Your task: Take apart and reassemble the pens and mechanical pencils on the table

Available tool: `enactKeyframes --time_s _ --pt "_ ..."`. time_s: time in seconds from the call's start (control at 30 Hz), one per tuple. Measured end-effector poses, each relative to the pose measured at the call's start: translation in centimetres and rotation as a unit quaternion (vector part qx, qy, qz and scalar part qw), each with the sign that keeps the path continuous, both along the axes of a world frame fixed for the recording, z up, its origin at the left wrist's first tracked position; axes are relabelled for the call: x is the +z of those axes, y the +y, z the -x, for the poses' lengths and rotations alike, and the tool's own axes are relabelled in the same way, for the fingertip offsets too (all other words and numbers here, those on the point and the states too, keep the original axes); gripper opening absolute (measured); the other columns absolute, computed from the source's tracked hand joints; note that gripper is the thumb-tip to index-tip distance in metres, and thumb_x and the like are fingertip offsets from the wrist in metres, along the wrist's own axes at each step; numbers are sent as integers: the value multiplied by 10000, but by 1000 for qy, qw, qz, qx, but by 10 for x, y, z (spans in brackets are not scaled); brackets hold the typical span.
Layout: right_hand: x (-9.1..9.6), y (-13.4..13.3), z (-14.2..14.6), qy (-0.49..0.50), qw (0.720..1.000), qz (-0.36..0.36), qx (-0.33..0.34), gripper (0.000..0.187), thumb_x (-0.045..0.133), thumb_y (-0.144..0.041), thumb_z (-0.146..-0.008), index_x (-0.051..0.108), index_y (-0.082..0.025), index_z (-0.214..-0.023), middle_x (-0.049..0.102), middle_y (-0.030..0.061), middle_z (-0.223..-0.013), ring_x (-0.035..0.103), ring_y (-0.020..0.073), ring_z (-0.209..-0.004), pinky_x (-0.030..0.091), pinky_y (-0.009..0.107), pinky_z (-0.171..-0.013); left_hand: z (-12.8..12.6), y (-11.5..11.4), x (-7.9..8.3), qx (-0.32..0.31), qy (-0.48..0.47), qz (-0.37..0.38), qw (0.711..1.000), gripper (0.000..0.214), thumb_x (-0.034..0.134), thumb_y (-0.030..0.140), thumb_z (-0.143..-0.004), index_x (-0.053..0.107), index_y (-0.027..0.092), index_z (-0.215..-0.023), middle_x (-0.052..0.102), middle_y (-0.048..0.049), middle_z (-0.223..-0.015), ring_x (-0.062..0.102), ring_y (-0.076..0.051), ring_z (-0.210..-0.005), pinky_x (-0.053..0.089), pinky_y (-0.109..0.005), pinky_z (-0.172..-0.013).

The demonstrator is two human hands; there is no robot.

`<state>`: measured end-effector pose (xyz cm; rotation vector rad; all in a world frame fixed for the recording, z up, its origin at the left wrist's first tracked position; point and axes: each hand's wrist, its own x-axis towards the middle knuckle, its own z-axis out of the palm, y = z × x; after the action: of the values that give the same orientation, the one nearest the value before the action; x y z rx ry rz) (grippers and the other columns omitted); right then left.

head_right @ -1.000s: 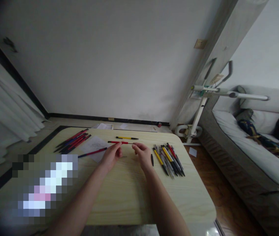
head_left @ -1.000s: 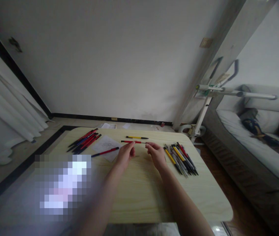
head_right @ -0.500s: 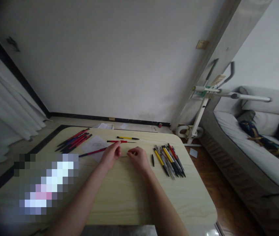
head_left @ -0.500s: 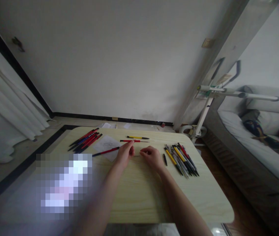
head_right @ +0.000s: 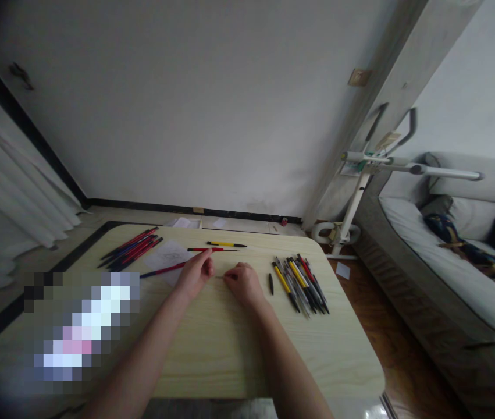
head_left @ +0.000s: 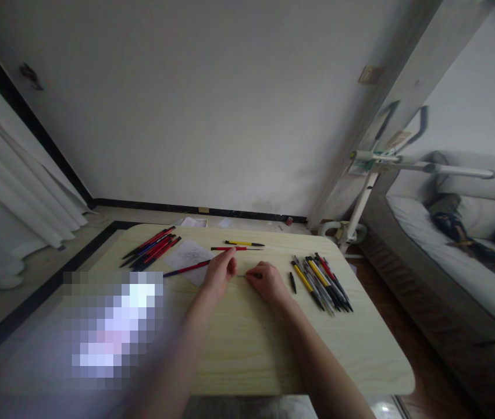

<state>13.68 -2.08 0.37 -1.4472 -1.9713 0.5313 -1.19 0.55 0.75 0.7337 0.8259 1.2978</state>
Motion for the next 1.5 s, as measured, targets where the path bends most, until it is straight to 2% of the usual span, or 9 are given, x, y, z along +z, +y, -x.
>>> enactKeyframes --time_s 0.53,0.9,1.2,1.5 --pt "-5 0 1 2 999 -47 -5 115 548 -146 -722 649 -184 -761 602 36 -735 528 150 -726 395 248 -679 1 1 -3 -1 9 -10 1000 244 620 357 -649 492 154 -606 477 40 -500 416 -64 -435 297 -209 -441" --pt "-11 7 -3 85 994 -43 -62 128 491 -215 -760 613 -182 -774 606 27 -742 526 137 -663 399 241 -626 7 5 -4 62 54 -25 996 285 596 383 -669 472 157 -546 436 49 -460 383 -57 -416 286 -201 -418" --pt "-11 10 -7 95 992 -40 -78 154 485 -249 -755 621 -180 -781 606 29 -744 522 135 -647 404 241 -618 8 6 -2 117 47 -16 992 287 623 354 -637 446 160 -523 409 65 -442 351 -46 -397 269 -193 -404" --pt "-9 10 -8 99 988 -54 -102 176 481 -269 -761 630 -175 -773 610 36 -724 516 139 -619 402 249 -596 9 6 -2 123 65 -31 990 294 603 354 -651 419 167 -518 390 67 -436 341 -47 -388 273 -196 -404"
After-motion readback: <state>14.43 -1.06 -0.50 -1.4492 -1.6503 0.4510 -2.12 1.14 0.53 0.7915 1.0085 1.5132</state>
